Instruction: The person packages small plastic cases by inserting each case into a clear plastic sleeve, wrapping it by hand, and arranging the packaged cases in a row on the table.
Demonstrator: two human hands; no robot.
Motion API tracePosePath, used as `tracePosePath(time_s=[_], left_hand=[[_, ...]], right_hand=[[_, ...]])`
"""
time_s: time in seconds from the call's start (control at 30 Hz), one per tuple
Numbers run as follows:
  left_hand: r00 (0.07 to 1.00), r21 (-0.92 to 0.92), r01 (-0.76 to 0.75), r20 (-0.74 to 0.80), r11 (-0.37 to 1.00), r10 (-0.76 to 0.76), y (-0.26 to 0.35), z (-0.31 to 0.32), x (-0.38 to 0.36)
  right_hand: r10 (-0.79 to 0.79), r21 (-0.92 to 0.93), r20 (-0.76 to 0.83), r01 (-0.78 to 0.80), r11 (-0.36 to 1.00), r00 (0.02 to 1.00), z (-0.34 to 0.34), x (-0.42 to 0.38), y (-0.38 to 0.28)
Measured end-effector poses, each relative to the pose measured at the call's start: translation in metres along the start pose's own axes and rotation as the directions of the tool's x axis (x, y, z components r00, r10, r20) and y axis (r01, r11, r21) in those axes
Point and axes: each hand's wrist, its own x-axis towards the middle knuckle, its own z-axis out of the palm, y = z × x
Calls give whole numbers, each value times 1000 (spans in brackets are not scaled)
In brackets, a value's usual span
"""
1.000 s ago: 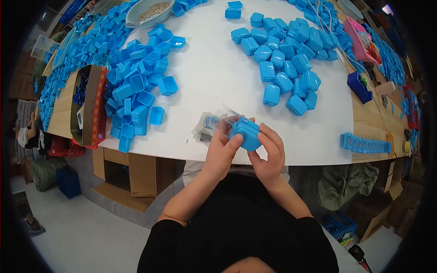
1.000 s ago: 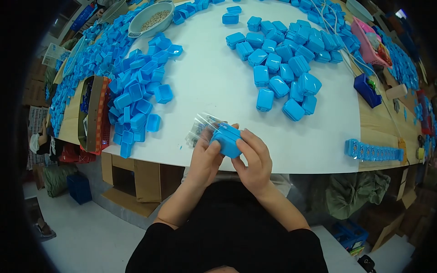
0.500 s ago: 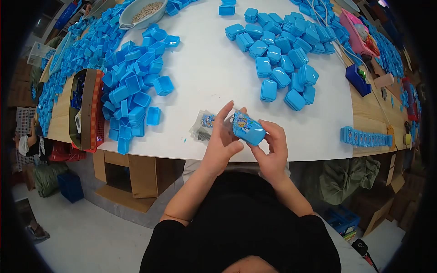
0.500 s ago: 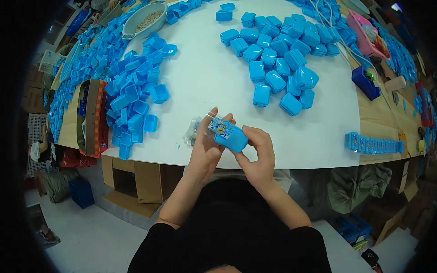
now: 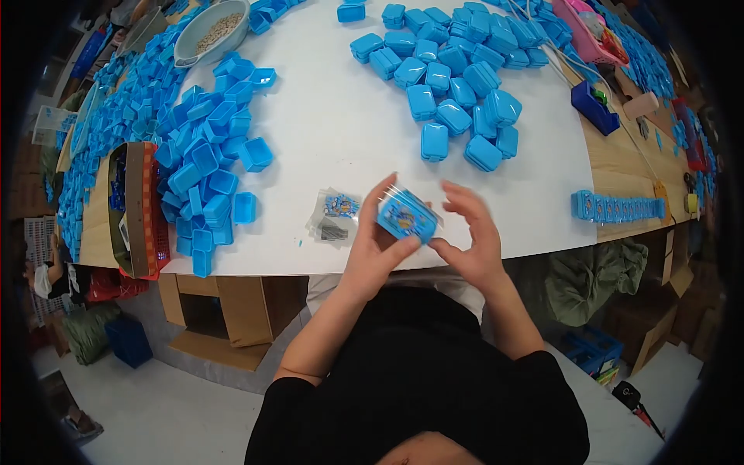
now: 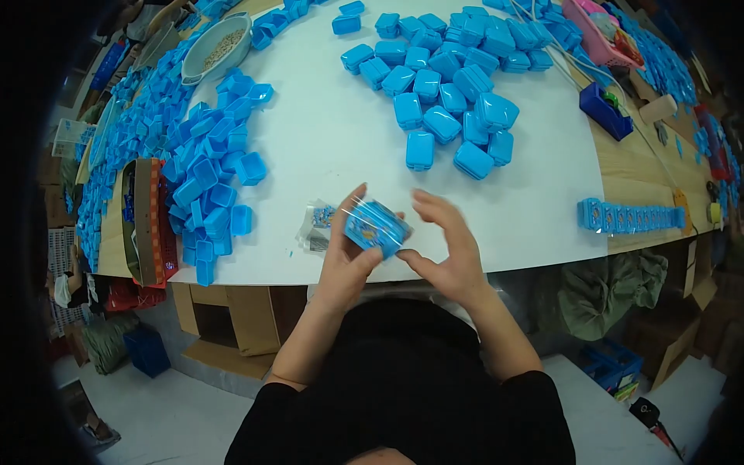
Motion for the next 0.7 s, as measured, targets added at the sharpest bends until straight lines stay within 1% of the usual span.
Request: tracePosePath(time_s=[0.03,0.1,0.13,0.27,0.3,0.37,0.43,0.47,0.6,0.7], left_hand=[[998,-58,13,-65,998,-17,-2,2,0],[980,-173,25,-191,985,-58,-5,6,1],[980,-170,29,-190,985,-62,-7,8,-1],[968,105,-95,-223,990,116,-19,18,-5],[968,106,-94,-223,990,116,-16,17,-5],[977,-50,-1,-212,999,-10,-4,18,-4],[974,-202,95,-184,975,-133,3,18,-4],[974,-202,96,-183,975,-134,2,17,-3],[984,-114,43,-165,993,-62,-8,16,-4],[987,-64,20,-156,998,-30,-11,19,-5]], right_hand=[[-74,-99,-81,66,993,994,4,-6,3],[-243,-305,-215,171,937,946,10,-11,7],[-240,-303,-219,168,938,946,13,-11,6],[-46,-226,-292,-22,974,955,25,-8,-2],[-45,-225,-293,-23,974,955,25,-7,-2],[-73,-199,-268,19,980,961,21,-6,-3],[-101,-169,-242,61,984,965,19,-5,-2],[-100,-169,-243,60,984,965,18,-4,-2],[-201,-364,-183,124,923,962,12,-5,1],[-165,-330,-222,85,940,961,14,-3,-3]])
